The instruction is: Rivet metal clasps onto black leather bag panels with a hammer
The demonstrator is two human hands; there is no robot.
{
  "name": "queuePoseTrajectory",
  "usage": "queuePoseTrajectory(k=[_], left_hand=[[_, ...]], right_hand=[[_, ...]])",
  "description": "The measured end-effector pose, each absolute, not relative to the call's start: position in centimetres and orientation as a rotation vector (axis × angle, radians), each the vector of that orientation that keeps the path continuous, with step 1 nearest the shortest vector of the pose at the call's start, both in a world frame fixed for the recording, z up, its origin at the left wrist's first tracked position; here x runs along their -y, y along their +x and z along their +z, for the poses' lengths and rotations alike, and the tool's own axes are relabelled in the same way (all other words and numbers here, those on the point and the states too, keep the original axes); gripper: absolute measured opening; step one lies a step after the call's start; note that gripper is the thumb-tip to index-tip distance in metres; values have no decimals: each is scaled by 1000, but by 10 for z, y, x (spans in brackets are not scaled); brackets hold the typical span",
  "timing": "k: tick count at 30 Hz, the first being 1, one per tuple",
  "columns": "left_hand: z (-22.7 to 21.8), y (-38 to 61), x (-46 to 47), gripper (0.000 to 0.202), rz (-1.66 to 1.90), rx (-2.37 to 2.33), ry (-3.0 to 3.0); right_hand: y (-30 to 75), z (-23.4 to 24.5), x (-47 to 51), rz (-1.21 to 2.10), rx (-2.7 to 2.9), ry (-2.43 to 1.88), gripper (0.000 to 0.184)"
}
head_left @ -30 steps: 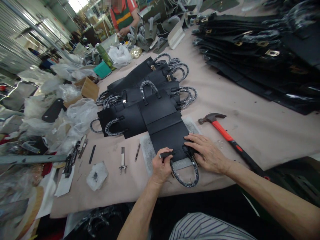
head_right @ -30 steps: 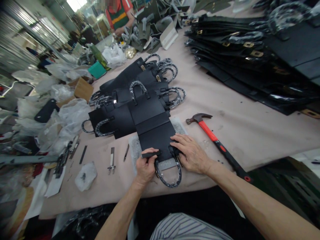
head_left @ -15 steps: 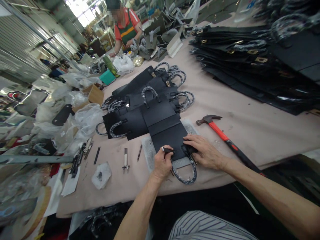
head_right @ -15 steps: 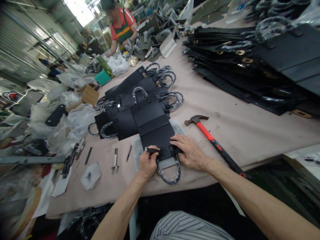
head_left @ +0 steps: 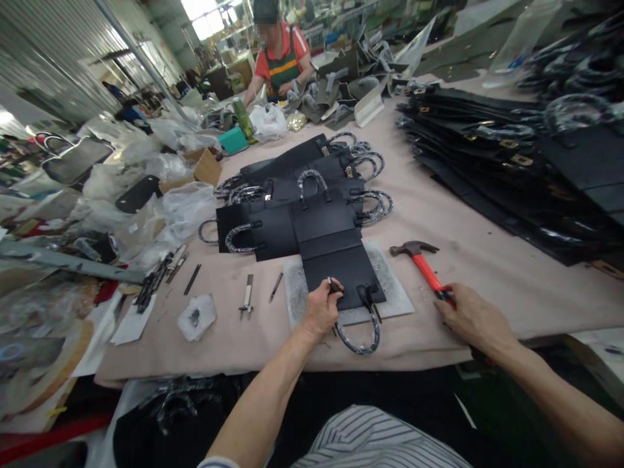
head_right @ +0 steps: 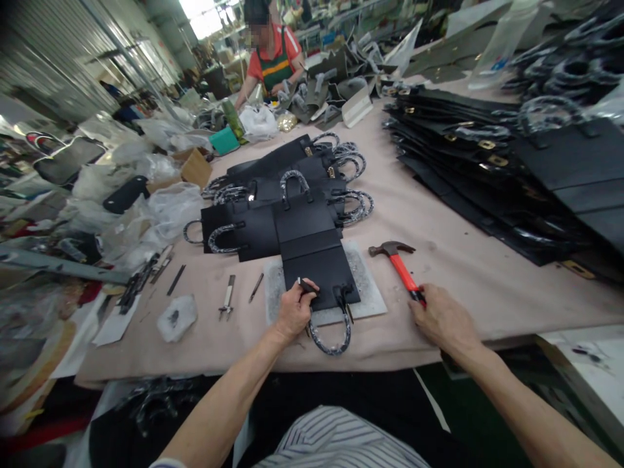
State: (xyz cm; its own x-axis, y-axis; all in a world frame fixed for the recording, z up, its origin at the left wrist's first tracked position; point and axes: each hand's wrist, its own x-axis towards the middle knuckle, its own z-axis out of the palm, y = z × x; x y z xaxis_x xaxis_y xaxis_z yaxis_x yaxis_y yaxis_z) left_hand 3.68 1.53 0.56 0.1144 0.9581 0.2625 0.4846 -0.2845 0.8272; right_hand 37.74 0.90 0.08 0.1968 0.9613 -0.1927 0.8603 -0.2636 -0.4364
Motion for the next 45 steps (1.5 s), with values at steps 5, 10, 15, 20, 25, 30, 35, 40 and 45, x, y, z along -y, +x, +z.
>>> queuePoseTrajectory(k=[5,10,15,20,25,30,35,40,45], left_hand=[[0,39,-13,24,1111,-1377,1867],[2,40,-13,23,1111,-1409,1866],[1,41,-14,23,1098,-1424,1891],[-4,41,-15,21,1131,-1432,1923],[-6,40,-14,22,1145,-1393,1927],[-8,39,-15,21,1110,-1436,1955],[-3,39,-14,21,1134,-1397,1960],[-2,39,-13,19,1113,-1399,1931],[2,37,-12,16,1071,-1397,1926]], right_hand=[[350,32,-19,1596,986,-1875,20],[321,86,-9,1465,1042,-1730,32],[307,131,10,581,1974,-1524,40],[300,147,17,344,2362,-1448,38],[297,162,24,213,2075,-1417,36],[301,144,28,314,2357,-1496,39],[318,128,15,532,2155,-1689,41],[323,90,-7,1024,1791,-1929,38],[296,66,-32,1209,1554,-1973,28]])
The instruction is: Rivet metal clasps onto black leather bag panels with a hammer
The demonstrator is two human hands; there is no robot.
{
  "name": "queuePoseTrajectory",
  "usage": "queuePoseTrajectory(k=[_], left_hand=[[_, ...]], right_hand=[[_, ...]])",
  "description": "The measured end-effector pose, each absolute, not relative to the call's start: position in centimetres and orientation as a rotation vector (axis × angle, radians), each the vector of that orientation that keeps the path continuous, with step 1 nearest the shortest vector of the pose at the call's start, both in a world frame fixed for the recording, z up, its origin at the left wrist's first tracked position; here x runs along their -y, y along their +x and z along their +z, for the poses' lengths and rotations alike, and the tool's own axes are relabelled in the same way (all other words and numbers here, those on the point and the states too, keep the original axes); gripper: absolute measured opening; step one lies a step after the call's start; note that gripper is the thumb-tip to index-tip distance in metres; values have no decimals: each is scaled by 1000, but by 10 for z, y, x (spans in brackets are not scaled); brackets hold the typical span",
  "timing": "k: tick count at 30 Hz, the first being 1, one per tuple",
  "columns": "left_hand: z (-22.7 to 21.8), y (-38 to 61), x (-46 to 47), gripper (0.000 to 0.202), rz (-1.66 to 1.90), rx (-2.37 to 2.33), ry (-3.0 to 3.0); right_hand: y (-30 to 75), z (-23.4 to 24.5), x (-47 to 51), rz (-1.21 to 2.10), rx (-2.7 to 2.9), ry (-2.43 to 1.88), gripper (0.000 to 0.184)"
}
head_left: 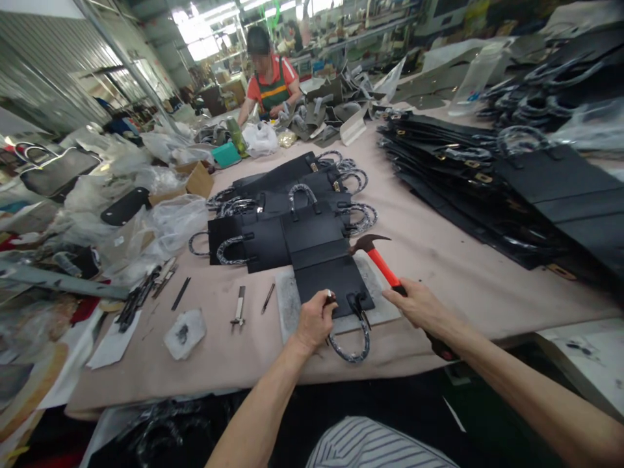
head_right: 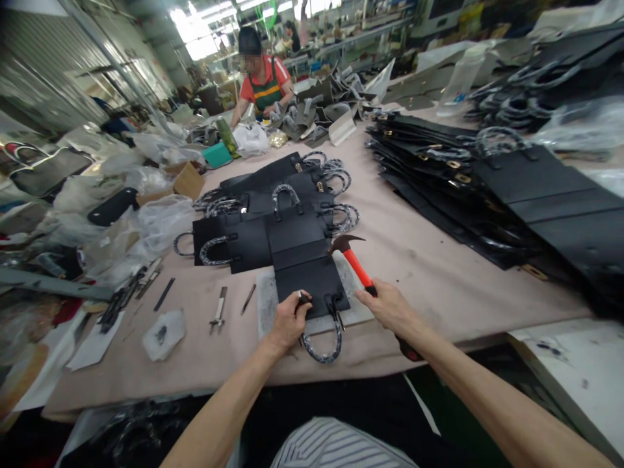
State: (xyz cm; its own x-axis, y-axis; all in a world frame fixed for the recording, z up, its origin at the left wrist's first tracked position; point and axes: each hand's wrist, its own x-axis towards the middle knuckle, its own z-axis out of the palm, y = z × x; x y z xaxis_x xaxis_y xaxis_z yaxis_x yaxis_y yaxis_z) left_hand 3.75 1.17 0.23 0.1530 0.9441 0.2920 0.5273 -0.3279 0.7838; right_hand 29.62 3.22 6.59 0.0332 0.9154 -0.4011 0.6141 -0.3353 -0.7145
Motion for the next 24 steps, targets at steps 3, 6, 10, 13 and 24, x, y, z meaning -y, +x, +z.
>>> queuePoseTrajectory(k=[3,6,10,13,24], left_hand=[[11,37,-12,15,1054,-1389,1928],[16,37,-12,15,1030,-1401,1910],[11,37,-12,13,1062,-1400,1894],[5,38,-12,14,1113,-1384,1901],[10,39,-13,14,1104,-1382,1954]], right_hand=[[284,61,-56,1310,1495,-1907,25],[290,53,-72,1366,1451,-1906,27],[324,36,-69,1333,1439,-2001,29],[351,29,-61,934,1711,-2285,34],[257,29,-43,444,2192,-1150,27]])
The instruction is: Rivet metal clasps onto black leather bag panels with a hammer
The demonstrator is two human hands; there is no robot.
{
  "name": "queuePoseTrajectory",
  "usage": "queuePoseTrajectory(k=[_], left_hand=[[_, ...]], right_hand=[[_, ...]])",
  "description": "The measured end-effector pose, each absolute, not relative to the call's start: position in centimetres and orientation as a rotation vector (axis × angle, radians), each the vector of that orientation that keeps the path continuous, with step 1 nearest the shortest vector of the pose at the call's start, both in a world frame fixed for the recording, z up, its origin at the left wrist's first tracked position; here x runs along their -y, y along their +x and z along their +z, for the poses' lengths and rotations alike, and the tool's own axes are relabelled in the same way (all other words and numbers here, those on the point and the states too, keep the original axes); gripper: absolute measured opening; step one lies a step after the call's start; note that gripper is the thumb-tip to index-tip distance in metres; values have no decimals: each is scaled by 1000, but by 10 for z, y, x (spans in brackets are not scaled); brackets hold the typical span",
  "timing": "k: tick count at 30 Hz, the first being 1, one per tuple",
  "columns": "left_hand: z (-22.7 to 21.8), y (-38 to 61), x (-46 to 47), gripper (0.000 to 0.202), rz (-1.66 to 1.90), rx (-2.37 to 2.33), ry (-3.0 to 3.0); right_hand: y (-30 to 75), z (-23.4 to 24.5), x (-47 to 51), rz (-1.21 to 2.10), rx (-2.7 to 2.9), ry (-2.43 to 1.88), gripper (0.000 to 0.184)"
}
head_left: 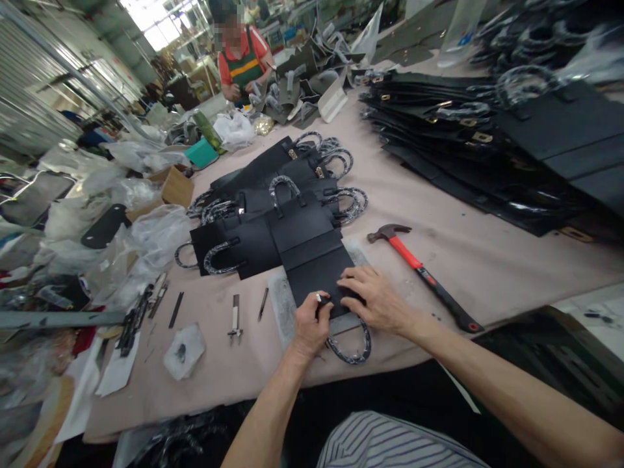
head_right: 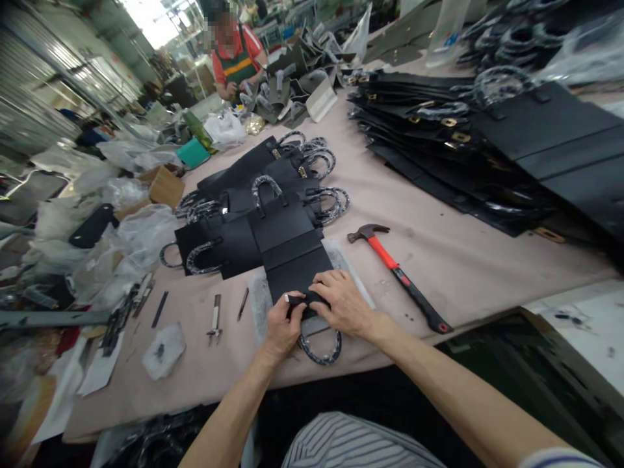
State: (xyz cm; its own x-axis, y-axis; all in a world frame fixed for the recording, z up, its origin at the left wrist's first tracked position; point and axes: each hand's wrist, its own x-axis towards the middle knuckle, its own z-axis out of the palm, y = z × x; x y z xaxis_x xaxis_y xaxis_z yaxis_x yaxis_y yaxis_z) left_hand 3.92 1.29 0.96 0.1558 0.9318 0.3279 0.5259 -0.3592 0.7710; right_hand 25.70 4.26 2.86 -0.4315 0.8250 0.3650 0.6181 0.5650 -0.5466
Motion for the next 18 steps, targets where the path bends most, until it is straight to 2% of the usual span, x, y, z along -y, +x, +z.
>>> queuePoseTrajectory(k=[3,8,13,18], left_hand=[[6,36,-11,15,1129,-1377,1946],[-3,34,-1,17,1202,-1252,2037],[3,34,-5,13,1214,-1488,1719],[12,22,-15,13,1233,-1442,1578]], right_hand=[[237,16,-37,478,2218,-1145,23],[237,6,-36,520,2186,-1168,27],[238,6,-37,511,2193,-1178,28],[237,6,-38,514,2194,-1187,30]])
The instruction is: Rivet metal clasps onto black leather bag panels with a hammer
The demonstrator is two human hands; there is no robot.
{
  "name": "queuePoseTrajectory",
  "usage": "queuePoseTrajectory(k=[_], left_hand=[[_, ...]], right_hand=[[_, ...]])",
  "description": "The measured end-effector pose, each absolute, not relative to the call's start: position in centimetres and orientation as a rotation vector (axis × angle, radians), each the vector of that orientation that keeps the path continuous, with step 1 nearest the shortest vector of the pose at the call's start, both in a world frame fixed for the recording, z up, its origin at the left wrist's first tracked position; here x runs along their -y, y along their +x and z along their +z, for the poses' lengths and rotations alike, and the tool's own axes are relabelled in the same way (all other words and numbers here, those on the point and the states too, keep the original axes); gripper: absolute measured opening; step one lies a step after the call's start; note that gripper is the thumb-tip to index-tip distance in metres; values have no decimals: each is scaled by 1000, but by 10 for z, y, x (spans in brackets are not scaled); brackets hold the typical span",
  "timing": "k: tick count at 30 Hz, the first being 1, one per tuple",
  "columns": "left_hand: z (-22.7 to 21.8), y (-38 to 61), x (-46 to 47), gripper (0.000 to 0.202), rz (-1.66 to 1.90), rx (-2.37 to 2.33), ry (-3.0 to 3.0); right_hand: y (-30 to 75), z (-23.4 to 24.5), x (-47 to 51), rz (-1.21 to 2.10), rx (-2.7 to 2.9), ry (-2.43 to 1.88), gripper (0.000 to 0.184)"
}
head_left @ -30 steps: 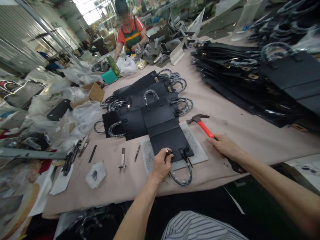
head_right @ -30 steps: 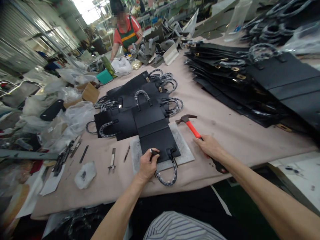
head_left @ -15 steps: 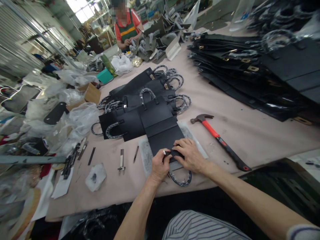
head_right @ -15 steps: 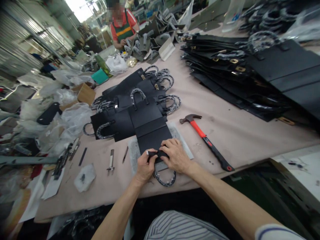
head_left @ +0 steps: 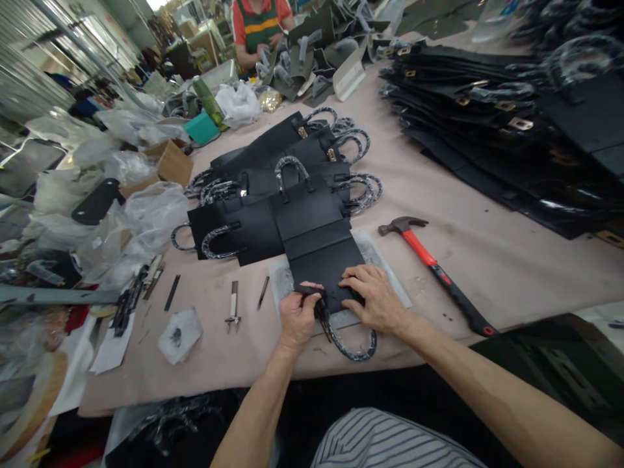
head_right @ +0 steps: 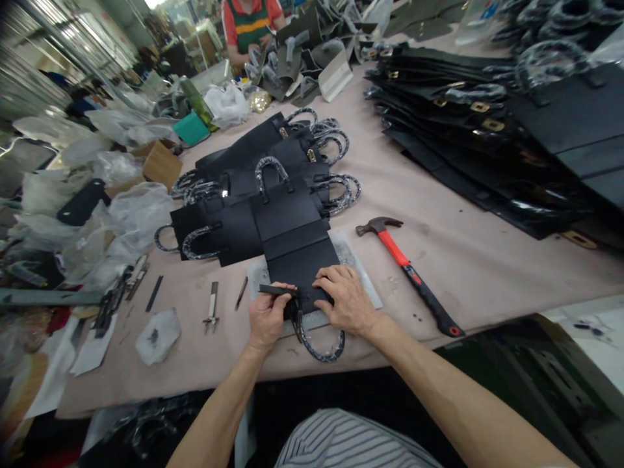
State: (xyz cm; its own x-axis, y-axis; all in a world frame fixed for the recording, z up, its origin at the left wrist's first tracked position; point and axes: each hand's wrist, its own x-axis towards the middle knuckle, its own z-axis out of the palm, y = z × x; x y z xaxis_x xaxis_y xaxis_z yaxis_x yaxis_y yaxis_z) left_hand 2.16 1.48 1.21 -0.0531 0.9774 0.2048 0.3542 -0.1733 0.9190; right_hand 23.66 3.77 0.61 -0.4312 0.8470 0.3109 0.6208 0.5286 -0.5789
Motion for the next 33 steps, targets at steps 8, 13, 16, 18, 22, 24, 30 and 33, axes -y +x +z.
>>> queuePoseTrajectory(k=[8,13,16,18,22,24,30,33], left_hand=[[5,34,-14,13,1228,-1346,1605],[3,36,-15,14,1220,-1346,1667],[5,37,-16,13,1221,-1345,1700],[6,38,-17,14,1229,-1340,1708],[6,39,-16,13,1205,-1354,1730],[5,40,-16,13,1193,-1366,1745],[5,46,-16,14,1179,-1415,1866],[4,49,-18,15,1140,-1444,1955]], right_hand=[[237,5,-38,507,2203,-1188,31],[236,6,-37,524,2192,-1195,29],[236,6,-37,538,2186,-1199,29],[236,6,-37,541,2181,-1201,29],[236,7,-37,535,2181,-1195,28],[237,8,-37,531,2181,-1195,27],[237,8,-37,530,2181,-1187,26],[236,5,-37,532,2166,-1173,27]])
